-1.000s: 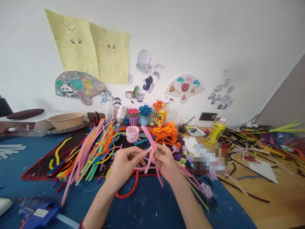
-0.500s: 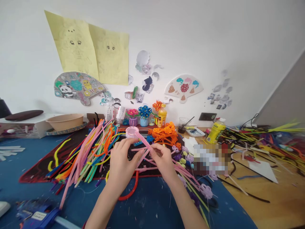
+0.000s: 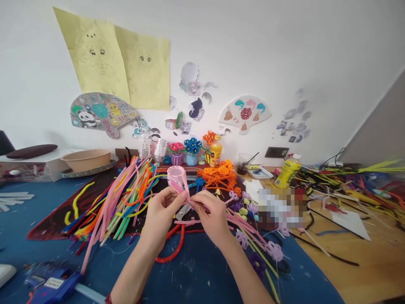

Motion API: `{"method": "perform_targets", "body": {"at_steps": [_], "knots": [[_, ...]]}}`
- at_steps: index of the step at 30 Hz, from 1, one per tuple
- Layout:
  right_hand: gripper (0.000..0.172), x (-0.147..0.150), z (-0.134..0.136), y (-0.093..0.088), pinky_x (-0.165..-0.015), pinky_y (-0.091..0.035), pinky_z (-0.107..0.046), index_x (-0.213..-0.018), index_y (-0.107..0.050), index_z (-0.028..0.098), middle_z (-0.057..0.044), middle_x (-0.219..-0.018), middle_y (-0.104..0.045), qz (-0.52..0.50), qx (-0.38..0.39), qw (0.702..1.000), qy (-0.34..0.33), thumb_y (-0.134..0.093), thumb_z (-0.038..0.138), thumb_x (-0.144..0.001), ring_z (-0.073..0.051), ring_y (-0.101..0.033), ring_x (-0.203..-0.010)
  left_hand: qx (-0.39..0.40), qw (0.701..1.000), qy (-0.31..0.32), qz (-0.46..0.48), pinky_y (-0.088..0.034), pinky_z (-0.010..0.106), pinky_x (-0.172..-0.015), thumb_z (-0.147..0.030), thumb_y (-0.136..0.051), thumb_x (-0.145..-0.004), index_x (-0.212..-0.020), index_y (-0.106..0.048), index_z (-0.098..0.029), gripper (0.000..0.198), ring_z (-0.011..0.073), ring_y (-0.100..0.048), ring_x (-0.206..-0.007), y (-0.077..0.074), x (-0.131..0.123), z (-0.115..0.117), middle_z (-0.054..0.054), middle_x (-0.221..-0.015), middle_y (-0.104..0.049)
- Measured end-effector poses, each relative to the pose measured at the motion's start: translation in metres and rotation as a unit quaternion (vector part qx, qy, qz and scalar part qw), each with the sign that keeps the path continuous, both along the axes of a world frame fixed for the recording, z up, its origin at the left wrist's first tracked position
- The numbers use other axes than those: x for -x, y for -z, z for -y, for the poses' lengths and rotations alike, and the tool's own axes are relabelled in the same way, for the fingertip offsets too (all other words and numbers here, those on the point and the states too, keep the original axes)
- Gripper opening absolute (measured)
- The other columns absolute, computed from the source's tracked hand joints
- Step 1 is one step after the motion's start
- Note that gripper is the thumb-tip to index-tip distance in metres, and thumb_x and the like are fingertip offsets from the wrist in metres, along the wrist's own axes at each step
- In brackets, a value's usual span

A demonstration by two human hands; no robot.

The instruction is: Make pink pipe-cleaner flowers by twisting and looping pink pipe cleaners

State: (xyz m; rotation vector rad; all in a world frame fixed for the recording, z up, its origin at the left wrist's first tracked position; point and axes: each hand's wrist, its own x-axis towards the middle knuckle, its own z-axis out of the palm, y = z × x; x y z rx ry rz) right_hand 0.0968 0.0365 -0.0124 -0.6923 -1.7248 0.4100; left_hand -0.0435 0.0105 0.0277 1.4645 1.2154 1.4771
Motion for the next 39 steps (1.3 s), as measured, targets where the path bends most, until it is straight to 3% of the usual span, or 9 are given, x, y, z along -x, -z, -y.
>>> {"method": "perform_targets", "body": {"at_steps": [7, 13, 18, 20, 24, 29, 32, 35, 39], "knots": [[0.020, 0.002, 0.001, 0.002, -0.057, -0.042, -0.026, -0.084, -0.067, 0.020, -0.005, -0.075, -0.062, 0.009, -0.001, 0.999, 0.040, -0.051, 0.029, -0.092, -0.016, -0.055, -0.065, -0.157, 0.940, -0.200, -0.228, -0.034, 0.022, -0.050, -0.038, -0.060, -0.082, -0.068, -0.059, -0.018, 0.024, 0.0101, -0.044, -0.046, 0.005, -0.005, 0.009, -0.004, -0.051, -0.051], [0.019, 0.002, 0.003, -0.004, -0.058, -0.042, -0.025, -0.076, -0.065, 0.019, -0.003, -0.069, -0.060, -0.073, 0.076, 0.994, 0.032, -0.056, 0.030, -0.088, -0.015, -0.054, -0.063, -0.275, 0.907, -0.115, -0.298, -0.039, 0.019, -0.051, -0.022, -0.055, -0.087, -0.083, -0.057, -0.018, 0.007, 0.0091, -0.052, -0.052, 0.007, -0.009, 0.012, 0.000, -0.071, -0.062], [0.020, 0.000, -0.001, -0.003, -0.054, -0.044, -0.024, -0.076, -0.066, 0.018, 0.000, -0.064, -0.060, -0.210, 0.197, 0.957, -0.036, -0.062, 0.036, -0.083, -0.014, -0.054, -0.057, -0.396, 0.797, -0.069, -0.451, -0.039, 0.022, -0.054, -0.013, -0.051, -0.089, -0.091, -0.060, -0.017, 0.010, 0.0104, -0.059, -0.059, 0.018, -0.007, 0.009, 0.003, -0.083, -0.069], [0.021, 0.000, -0.003, -0.002, -0.052, -0.043, -0.023, -0.074, -0.066, 0.017, 0.001, -0.060, -0.058, -0.248, 0.221, 0.941, -0.058, -0.064, 0.037, -0.081, -0.013, -0.052, -0.055, -0.406, 0.779, -0.081, -0.472, -0.038, 0.023, -0.053, -0.013, -0.049, -0.090, -0.088, -0.061, -0.017, 0.013, 0.0104, -0.059, -0.056, 0.020, -0.006, 0.008, 0.003, -0.079, -0.069], [0.020, -0.001, -0.005, 0.000, -0.052, -0.043, -0.022, -0.075, -0.067, 0.017, 0.001, -0.061, -0.060, -0.291, 0.224, 0.927, -0.071, -0.066, 0.035, -0.080, -0.011, -0.051, -0.054, -0.395, 0.799, -0.069, -0.449, -0.039, 0.022, -0.055, -0.014, -0.050, -0.090, -0.089, -0.063, -0.018, 0.014, 0.0097, -0.060, -0.059, 0.021, -0.005, 0.006, 0.002, -0.080, -0.068], [0.015, -0.006, -0.005, -0.001, -0.060, -0.045, -0.027, -0.080, -0.070, 0.017, -0.002, -0.069, -0.063, -0.213, 0.117, 0.970, 0.029, -0.064, 0.031, -0.083, -0.015, -0.057, -0.064, -0.339, 0.873, -0.023, -0.349, -0.044, 0.030, -0.070, -0.036, -0.056, -0.088, -0.103, -0.064, -0.019, 0.024, 0.0198, -0.062, -0.083, 0.010, -0.001, 0.011, 0.009, -0.102, -0.067], [0.014, -0.008, -0.004, -0.002, -0.064, -0.046, -0.029, -0.080, -0.070, 0.019, -0.004, -0.075, -0.065, -0.157, 0.051, 0.984, 0.060, -0.062, 0.028, -0.085, -0.018, -0.059, -0.070, -0.317, 0.917, 0.046, -0.237, -0.045, 0.034, -0.079, -0.047, -0.032, -0.097, -0.095, -0.068, -0.020, 0.045, 0.0214, -0.061, -0.091, 0.001, 0.003, 0.015, 0.008, -0.097, -0.067], [0.014, -0.008, -0.002, -0.004, -0.066, -0.046, -0.029, -0.077, -0.071, 0.019, -0.004, -0.075, -0.066, -0.120, 0.016, 0.992, 0.026, -0.061, 0.024, -0.086, -0.018, -0.060, -0.073, -0.291, 0.936, 0.005, -0.197, -0.045, 0.030, -0.075, -0.030, -0.043, -0.096, -0.087, -0.067, -0.020, 0.028, 0.0172, -0.061, -0.084, -0.003, 0.004, 0.014, 0.005, -0.088, -0.068], [0.015, -0.006, -0.002, -0.005, -0.064, -0.046, -0.027, -0.076, -0.073, 0.021, -0.003, -0.074, -0.067, -0.107, -0.005, 0.994, -0.033, -0.061, 0.019, -0.084, -0.017, -0.061, -0.070, -0.319, 0.911, -0.082, -0.250, -0.043, 0.030, -0.072, -0.021, -0.066, -0.083, -0.090, -0.067, -0.019, 0.008, 0.0182, -0.058, -0.082, -0.002, 0.000, 0.010, 0.005, -0.089, -0.066]]}}
